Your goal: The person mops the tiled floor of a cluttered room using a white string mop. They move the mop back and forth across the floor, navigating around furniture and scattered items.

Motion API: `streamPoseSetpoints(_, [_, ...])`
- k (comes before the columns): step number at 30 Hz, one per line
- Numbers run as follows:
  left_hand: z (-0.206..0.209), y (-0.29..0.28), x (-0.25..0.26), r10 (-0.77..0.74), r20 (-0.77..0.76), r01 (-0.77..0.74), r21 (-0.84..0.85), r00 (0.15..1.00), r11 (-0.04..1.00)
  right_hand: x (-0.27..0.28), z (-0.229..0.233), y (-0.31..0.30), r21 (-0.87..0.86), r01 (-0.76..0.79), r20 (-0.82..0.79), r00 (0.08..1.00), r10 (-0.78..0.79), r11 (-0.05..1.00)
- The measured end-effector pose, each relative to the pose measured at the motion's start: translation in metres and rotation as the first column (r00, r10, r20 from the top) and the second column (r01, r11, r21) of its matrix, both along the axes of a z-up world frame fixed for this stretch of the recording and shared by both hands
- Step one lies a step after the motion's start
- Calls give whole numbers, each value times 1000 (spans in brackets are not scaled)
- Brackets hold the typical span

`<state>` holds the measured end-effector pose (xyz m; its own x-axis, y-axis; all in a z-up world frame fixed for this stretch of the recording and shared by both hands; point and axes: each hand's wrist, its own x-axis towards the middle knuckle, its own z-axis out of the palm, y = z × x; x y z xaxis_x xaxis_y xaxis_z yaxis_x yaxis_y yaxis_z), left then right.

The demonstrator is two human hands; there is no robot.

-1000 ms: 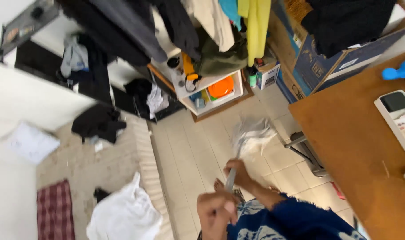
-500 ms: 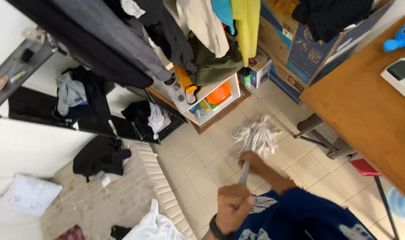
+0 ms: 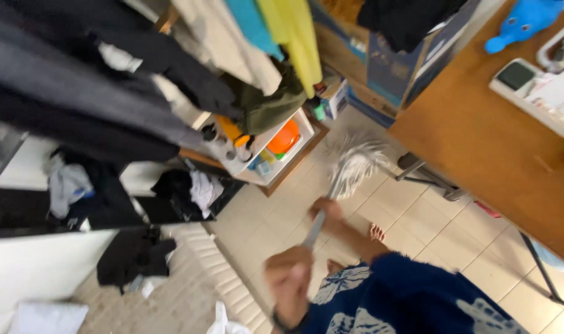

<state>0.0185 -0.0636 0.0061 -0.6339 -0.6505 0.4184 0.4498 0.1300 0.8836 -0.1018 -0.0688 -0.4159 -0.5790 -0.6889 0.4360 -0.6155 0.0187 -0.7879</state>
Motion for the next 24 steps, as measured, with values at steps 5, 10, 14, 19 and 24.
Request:
streamPoseSetpoints(5, [39,10,-37,-40,161,54,-81,986,995,11,98,22,-101,-130,158,977,144,986])
streamPoseSetpoints(10, [19,16,-82,-123,205,144,-89,971,986,-41,79,34,-166,-159,249,948,197,973])
streamPoseSetpoints(14, [-22,8,-105,-222,113,237,-145,969,961,-104,39,32,-32,-39,5,999,39,999])
streamPoseSetpoints(19, [-77,-8,-118,-286,219,335,-229,933,914,-149,48,31,101,99,64,992,-106,990])
streamPoseSetpoints(24, [-20,-75,-106,-527,304,601,-259,794,756,-98,49,-20,-177,478,147,877,-457,861])
